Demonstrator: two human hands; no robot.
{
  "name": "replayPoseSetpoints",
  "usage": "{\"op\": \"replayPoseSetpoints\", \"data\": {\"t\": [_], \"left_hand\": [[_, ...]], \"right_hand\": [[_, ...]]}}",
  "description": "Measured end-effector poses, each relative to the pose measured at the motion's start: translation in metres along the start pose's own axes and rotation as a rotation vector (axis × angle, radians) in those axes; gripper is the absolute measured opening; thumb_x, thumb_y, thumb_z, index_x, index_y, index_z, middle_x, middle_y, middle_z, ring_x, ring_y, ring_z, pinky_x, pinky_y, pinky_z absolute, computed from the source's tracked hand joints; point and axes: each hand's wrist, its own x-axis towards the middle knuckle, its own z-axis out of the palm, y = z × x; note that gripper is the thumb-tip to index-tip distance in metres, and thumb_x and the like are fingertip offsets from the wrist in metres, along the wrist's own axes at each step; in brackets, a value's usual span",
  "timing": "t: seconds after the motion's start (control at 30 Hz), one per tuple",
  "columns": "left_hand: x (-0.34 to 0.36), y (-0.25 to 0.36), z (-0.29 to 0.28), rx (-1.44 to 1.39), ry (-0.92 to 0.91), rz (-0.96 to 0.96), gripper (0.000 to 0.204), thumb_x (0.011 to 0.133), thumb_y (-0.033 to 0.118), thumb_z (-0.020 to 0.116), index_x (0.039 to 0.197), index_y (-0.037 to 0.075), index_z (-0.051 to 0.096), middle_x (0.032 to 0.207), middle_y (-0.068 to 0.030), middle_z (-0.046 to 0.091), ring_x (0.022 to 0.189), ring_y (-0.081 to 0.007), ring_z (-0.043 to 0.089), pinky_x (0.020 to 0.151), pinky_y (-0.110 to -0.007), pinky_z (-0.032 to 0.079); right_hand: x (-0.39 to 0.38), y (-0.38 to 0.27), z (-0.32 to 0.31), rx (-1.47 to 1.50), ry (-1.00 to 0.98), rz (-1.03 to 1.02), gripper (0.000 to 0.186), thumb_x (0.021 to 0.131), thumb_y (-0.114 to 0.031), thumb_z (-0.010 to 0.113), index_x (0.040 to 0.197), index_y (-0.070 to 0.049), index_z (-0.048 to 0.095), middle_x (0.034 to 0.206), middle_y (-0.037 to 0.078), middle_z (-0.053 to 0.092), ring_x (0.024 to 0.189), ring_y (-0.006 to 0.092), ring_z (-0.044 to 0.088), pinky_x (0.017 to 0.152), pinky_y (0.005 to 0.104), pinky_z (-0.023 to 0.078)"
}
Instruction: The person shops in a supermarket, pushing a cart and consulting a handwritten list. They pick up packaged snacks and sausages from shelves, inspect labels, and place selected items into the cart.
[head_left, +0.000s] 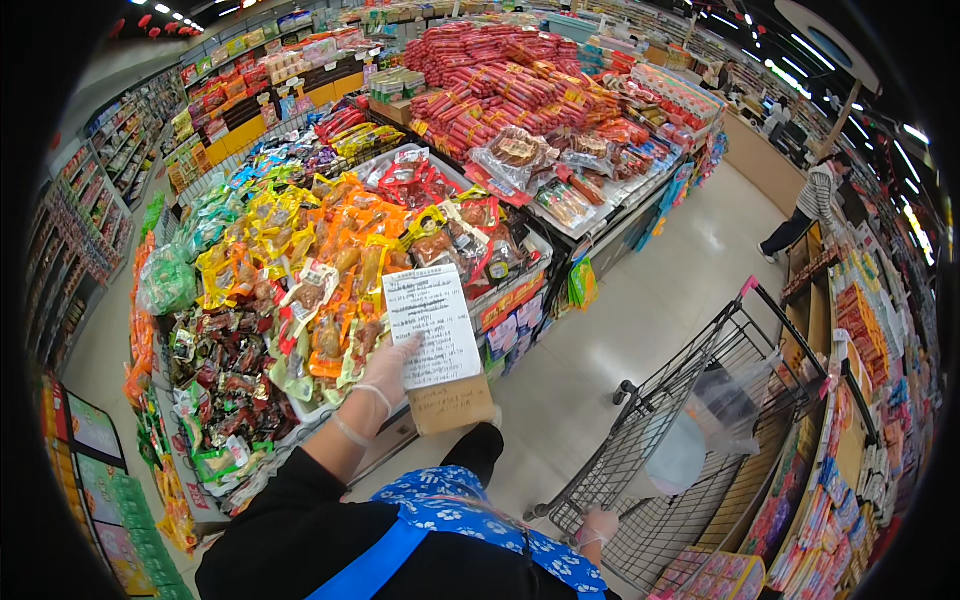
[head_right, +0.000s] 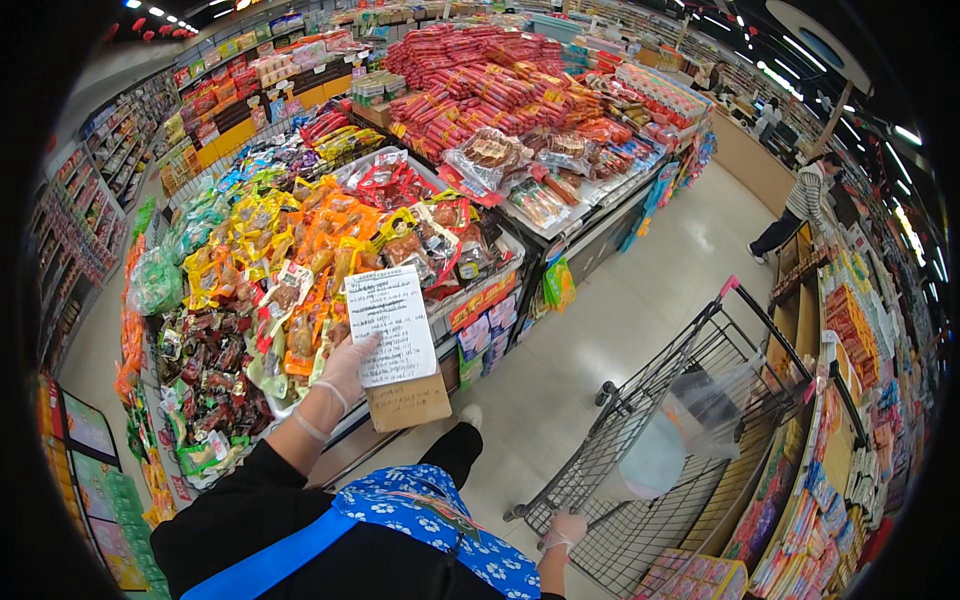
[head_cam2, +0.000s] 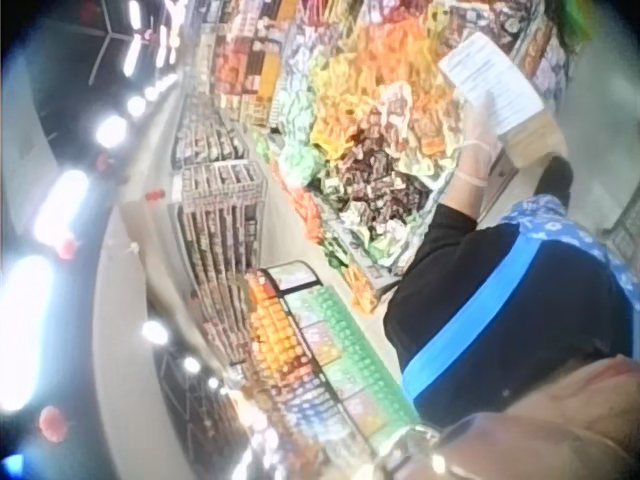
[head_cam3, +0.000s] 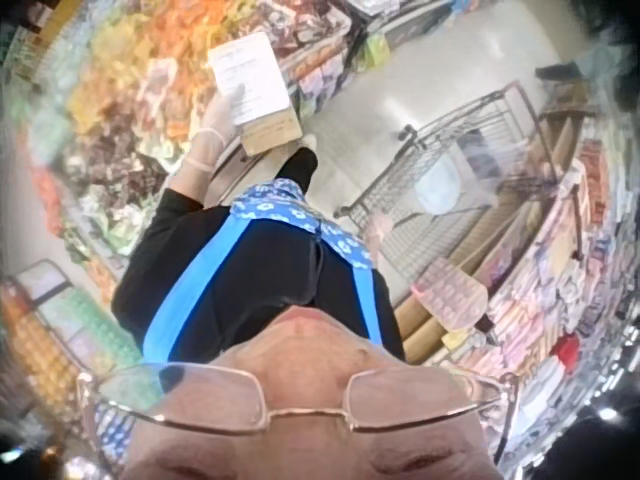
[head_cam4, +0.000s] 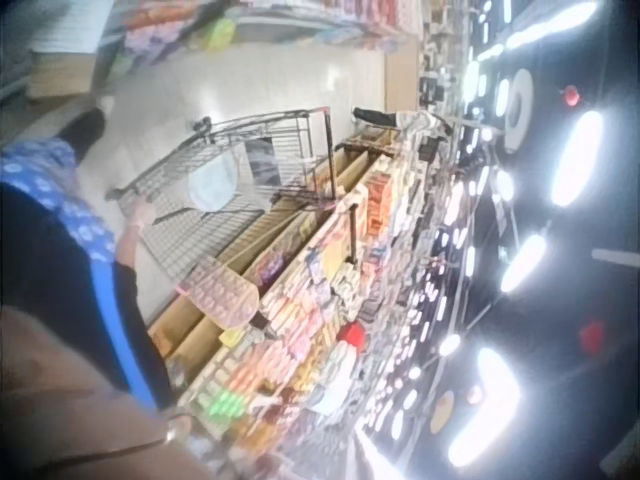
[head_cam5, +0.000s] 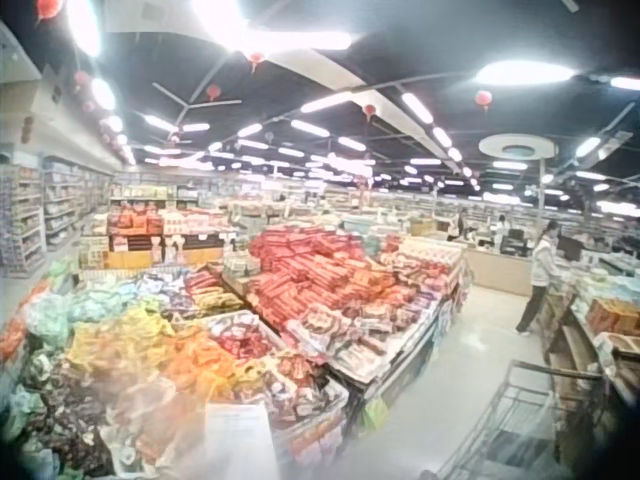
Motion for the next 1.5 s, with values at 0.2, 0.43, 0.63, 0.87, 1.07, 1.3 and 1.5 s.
{"op": "replayPoseSetpoints", "data": {"t": [0.2,0.43,0.63,0.87,1.07,1.3,1.5], "left_hand": [[0.137,0.007,0.026,-0.141,0.083,0.085,0.028,0.095,0.005,0.064,0.123,0.004,0.059,0.115,-0.0122,0.07,0.102,-0.0284,0.07,0.089,-0.046,0.059],[0.272,0.015,0.045,-0.165,0.195,0.161,0.027,0.097,0.01,0.064,0.123,0.004,0.06,0.116,-0.0112,0.07,0.101,-0.0274,0.07,0.087,-0.045,0.059],[0.312,0.012,0.067,-0.192,0.245,0.122,0.026,0.097,0.012,0.066,0.121,0.002,0.061,0.112,-0.01,0.069,0.097,-0.0234,0.068,0.082,-0.041,0.058],[0.298,0.016,0.095,-0.148,0.277,0.11,0.041,0.09,-0.004,0.064,0.13,0.004,0.055,0.122,-0.0108,0.067,0.11,-0.0219,0.065,0.093,-0.037,0.056],[0.302,0.0,0.109,-0.124,0.428,0.212,0.043,0.091,-0.003,0.062,0.133,0.005,0.055,0.121,-0.0095,0.067,0.107,-0.0199,0.065,0.092,-0.033,0.054],[0.308,-0.02,0.113,-0.09,0.615,0.295,0.035,0.094,0.002,0.063,0.129,0.002,0.059,0.116,-0.0068,0.069,0.099,-0.016,0.066,0.088,-0.031,0.053],[0.312,-0.027,0.115,-0.036,0.699,0.353,0.033,0.092,0.005,0.067,0.125,0.001,0.064,0.11,-0.0047,0.071,0.097,-0.0133,0.064,0.087,-0.029,0.05]], "right_hand": [[0.052,-0.062,-0.017,-0.563,0.158,-0.061,0.041,0.088,-0.036,0.066,0.083,0.005,0.071,0.084,0.022,0.072,0.076,0.0377,0.072,0.068,0.046,0.057],[0.112,-0.137,-0.029,-0.833,-0.029,0.21,0.054,0.088,-0.046,0.068,0.111,0.003,0.063,0.099,0.022,0.071,0.095,0.0396,0.069,0.083,0.0475,0.055],[0.186,-0.189,-0.024,-0.691,0.031,-0.004,0.042,0.093,-0.029,0.065,0.118,0.004,0.063,0.109,0.022,0.068,0.102,0.0353,0.067,0.087,0.0434,0.053],[0.272,-0.316,-0.031,-0.017,0.037,-0.732,0.032,0.097,-0.01,0.061,0.126,0.004,0.062,0.12,0.022,0.066,0.11,0.0304,0.064,0.092,0.0386,0.051],[0.34,-0.526,0.046,0.08,-0.449,-1.091,0.024,0.099,-0.002,0.058,0.121,0.004,0.066,0.108,0.017,0.07,0.096,0.0222,0.069,0.085,0.0322,0.054],[0.302,-0.683,0.141,0.218,-1.127,-1.022,0.022,0.101,-0.005,0.056,0.117,0.003,0.068,0.105,0.012,0.072,0.086,0.0157,0.07,0.079,0.0281,0.056],[0.233,-0.741,0.19,0.068,-1.571,-0.607,0.036,0.106,-0.029,0.049,0.124,-0.001,0.064,0.107,0.015,0.072,0.087,0.0188,0.071,0.081,0.0283,0.055]]}}
